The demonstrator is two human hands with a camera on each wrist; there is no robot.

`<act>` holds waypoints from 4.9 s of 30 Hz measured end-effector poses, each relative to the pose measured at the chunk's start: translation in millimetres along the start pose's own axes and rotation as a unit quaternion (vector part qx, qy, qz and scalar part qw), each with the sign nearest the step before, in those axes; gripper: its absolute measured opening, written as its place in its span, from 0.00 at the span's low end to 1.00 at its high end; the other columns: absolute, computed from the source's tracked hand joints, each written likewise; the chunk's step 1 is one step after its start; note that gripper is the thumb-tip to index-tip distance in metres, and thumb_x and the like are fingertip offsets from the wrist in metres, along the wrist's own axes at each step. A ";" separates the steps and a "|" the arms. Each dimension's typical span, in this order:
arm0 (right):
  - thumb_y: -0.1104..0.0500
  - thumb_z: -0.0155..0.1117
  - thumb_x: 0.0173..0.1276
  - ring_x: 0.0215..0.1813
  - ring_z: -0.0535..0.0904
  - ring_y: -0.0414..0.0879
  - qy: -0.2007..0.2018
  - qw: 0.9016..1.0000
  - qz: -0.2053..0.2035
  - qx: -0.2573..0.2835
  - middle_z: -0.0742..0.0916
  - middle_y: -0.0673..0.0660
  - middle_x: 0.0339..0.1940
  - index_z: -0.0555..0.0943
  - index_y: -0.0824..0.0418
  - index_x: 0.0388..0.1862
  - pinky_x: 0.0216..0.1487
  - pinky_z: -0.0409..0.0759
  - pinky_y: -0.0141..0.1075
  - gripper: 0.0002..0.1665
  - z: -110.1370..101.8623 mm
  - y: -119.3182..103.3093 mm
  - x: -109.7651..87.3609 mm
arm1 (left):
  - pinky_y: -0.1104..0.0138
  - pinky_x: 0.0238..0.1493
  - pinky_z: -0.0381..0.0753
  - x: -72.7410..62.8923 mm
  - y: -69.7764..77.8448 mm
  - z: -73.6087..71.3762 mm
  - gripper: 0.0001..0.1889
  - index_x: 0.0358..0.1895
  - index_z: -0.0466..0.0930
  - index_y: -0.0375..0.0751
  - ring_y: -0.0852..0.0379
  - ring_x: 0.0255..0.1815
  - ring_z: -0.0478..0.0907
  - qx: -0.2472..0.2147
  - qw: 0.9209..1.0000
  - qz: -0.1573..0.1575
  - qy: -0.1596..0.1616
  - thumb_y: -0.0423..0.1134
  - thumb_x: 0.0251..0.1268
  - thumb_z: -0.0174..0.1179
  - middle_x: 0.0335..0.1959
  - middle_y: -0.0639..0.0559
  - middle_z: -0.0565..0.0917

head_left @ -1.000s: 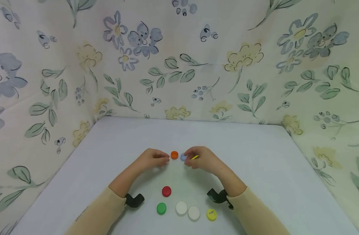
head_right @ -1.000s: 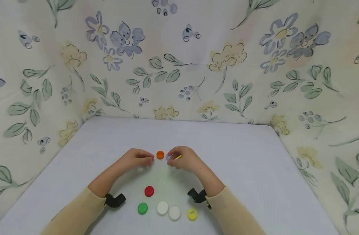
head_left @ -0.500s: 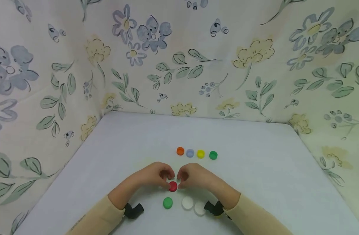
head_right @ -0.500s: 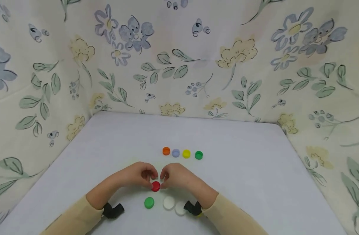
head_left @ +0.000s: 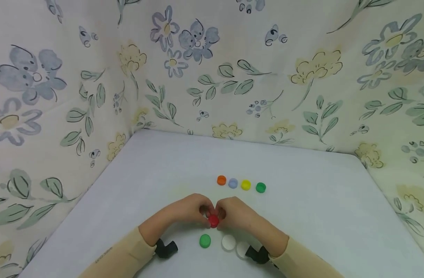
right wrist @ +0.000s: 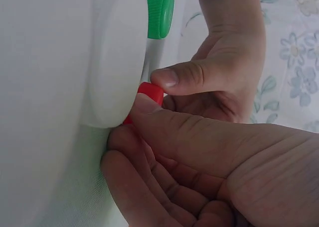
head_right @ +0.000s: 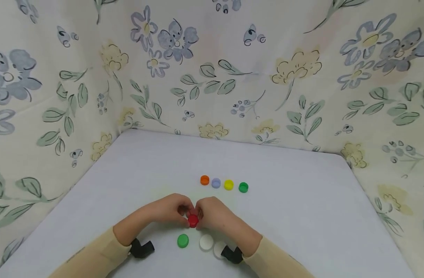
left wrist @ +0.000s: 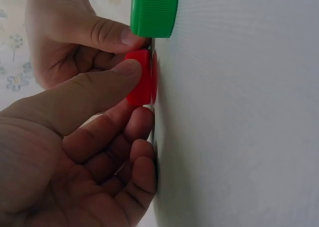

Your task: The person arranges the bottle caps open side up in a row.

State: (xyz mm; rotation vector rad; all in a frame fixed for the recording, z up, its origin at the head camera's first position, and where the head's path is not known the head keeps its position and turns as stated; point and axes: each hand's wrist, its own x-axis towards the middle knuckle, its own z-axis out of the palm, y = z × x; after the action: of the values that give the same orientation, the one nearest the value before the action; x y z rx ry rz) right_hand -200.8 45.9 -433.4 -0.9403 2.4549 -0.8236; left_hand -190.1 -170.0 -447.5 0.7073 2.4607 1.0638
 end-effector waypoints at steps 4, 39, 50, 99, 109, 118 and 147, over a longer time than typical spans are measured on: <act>0.65 0.80 0.57 0.32 0.76 0.41 0.005 1.000 0.000 0.006 0.81 0.45 0.26 0.83 0.57 0.35 0.38 0.78 0.33 0.13 -0.9 0.8 -1.1 | 0.69 0.36 0.79 1.5 -2.3 -1.1 0.10 0.42 0.89 0.46 0.62 0.33 0.78 -0.013 1.000 -0.002 -0.005 0.32 0.58 0.75 0.30 0.62 0.83; 0.56 0.64 0.76 0.31 0.82 0.45 0.041 0.985 0.068 0.152 0.86 0.51 0.27 0.86 0.62 0.42 0.38 0.84 0.36 0.11 -22.0 14.2 2.7 | 0.63 0.40 0.80 10.3 -2.1 -6.5 0.12 0.49 0.90 0.43 0.53 0.36 0.81 -0.167 0.968 -0.120 0.144 0.45 0.70 0.67 0.38 0.52 0.89; 0.53 0.66 0.75 0.32 0.81 0.44 0.012 0.990 0.057 0.131 0.87 0.50 0.27 0.88 0.59 0.42 0.38 0.81 0.37 0.10 -24.2 13.8 -0.3 | 0.65 0.31 0.75 26.3 -15.1 -22.8 0.08 0.43 0.90 0.42 0.54 0.27 0.75 -0.095 0.954 -0.197 0.205 0.42 0.71 0.66 0.25 0.50 0.81; 0.60 0.71 0.69 0.44 0.86 0.49 0.052 0.971 0.055 0.226 0.88 0.54 0.46 0.84 0.63 0.54 0.44 0.82 0.36 0.16 -44.0 91.4 -136.8 | 0.61 0.51 0.83 53.9 101.3 46.2 0.16 0.54 0.89 0.42 0.60 0.48 0.85 -0.104 0.994 -0.024 0.016 0.44 0.66 0.71 0.46 0.56 0.90; 0.60 0.81 0.56 0.32 0.79 0.43 0.024 0.982 0.043 0.184 0.85 0.51 0.33 0.84 0.60 0.41 0.35 0.77 0.32 0.16 -30.2 78.2 -140.0 | 0.72 0.40 0.81 57.1 100.9 87.2 0.13 0.47 0.91 0.39 0.67 0.34 0.81 -0.053 0.998 0.019 -0.034 0.34 0.59 0.74 0.37 0.60 0.89; 0.53 0.87 0.49 0.28 0.74 0.39 0.052 0.991 0.073 0.103 0.80 0.47 0.24 0.81 0.55 0.34 0.32 0.72 0.33 0.21 -18.7 72.0 -149.9 | 0.73 0.38 0.77 57.8 99.7 107.6 0.09 0.40 0.89 0.43 0.66 0.31 0.75 -0.001 0.998 0.013 -0.055 0.32 0.56 0.76 0.30 0.65 0.82; 0.56 0.78 0.61 0.28 0.72 0.35 0.052 0.995 0.048 0.067 0.79 0.43 0.23 0.82 0.54 0.33 0.31 0.72 0.33 0.10 -13.6 69.3 -147.8 | 0.73 0.40 0.77 52.8 102.6 108.7 0.06 0.42 0.89 0.44 0.66 0.32 0.74 -0.012 0.999 -0.003 -0.034 0.32 0.63 0.71 0.28 0.64 0.80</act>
State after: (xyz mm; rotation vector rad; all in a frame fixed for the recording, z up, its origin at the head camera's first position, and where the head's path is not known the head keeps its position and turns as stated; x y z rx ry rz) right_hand -137.1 196.3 -447.0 -0.7425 2.4749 -1.0124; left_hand -146.7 -17.5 -447.9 0.7151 2.3867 1.0487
